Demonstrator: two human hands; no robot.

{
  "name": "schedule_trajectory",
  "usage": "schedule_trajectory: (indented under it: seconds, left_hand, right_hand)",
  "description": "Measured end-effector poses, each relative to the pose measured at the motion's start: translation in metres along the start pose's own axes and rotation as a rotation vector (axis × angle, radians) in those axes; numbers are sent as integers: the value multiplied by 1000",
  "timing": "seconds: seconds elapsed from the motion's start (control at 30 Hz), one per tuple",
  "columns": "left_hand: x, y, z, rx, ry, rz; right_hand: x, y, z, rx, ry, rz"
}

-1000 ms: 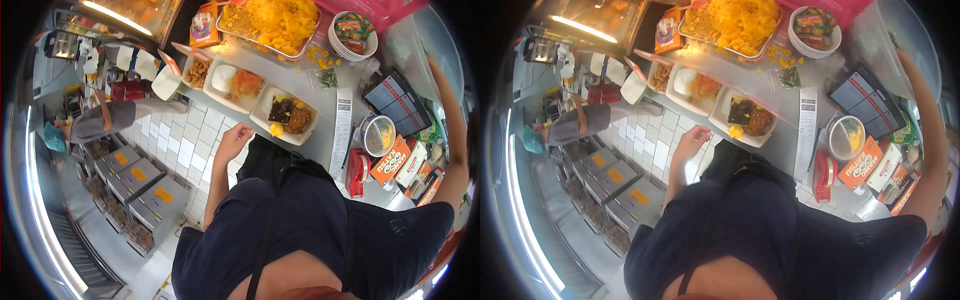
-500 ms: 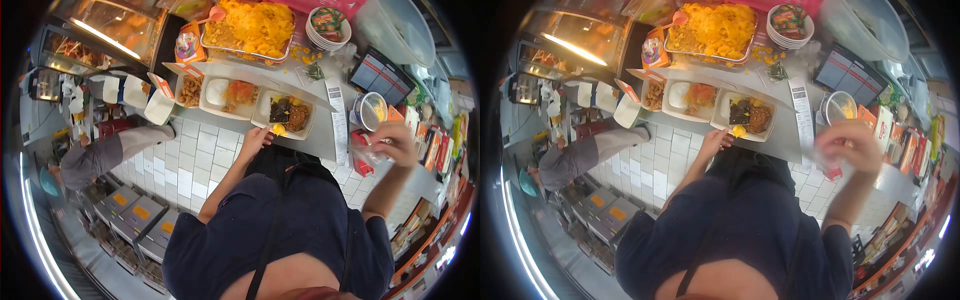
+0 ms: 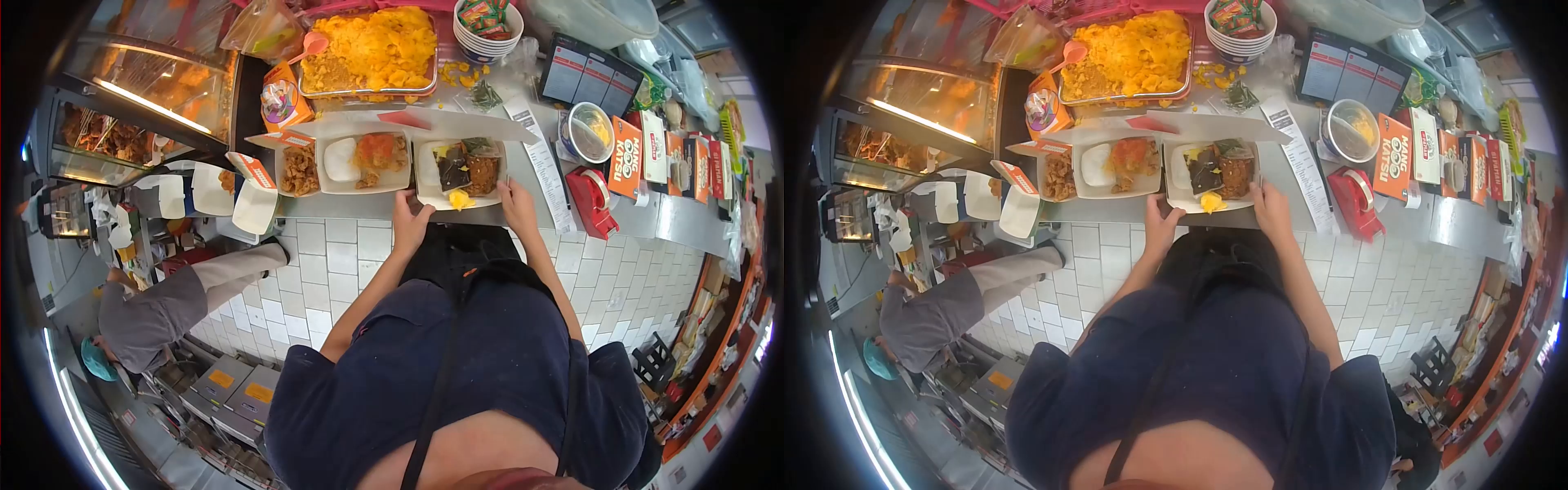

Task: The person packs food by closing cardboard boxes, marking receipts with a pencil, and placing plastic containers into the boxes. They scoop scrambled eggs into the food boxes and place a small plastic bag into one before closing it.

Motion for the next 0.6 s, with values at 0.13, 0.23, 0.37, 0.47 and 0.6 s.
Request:
schedule_trajectory:
  seconds: [0.13,0.23,0.37,0.47,0.6]
  left_hand:
    - [7,-16,-8,-203,323,464]
    - [22,-28,-24,-232,214,378]
    - [18,-49,-25,-326,207,229]
    - [24,-38,-19,-289,216,264]
    - [20,-41,-7,-313,243,287]
  right_hand:
    - [-12,14,0,0,99,296]
    - [-23,33,1,-155,-30,220]
    - [-2,36,-2,-197,-18,355]
    - [10,42,5,-120,-53,287]
    - [16,38,9,-132,-20,265]
Point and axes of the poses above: each hand's wrist, its own z-axis away from the middle knuckle, its own y-axis out of the back of the hand, x = y × z, the point moved 9 cm from there along -z, towards the middle knuckle, and after that the axes turned 14 degrees about -z, right-handed, at the moved point
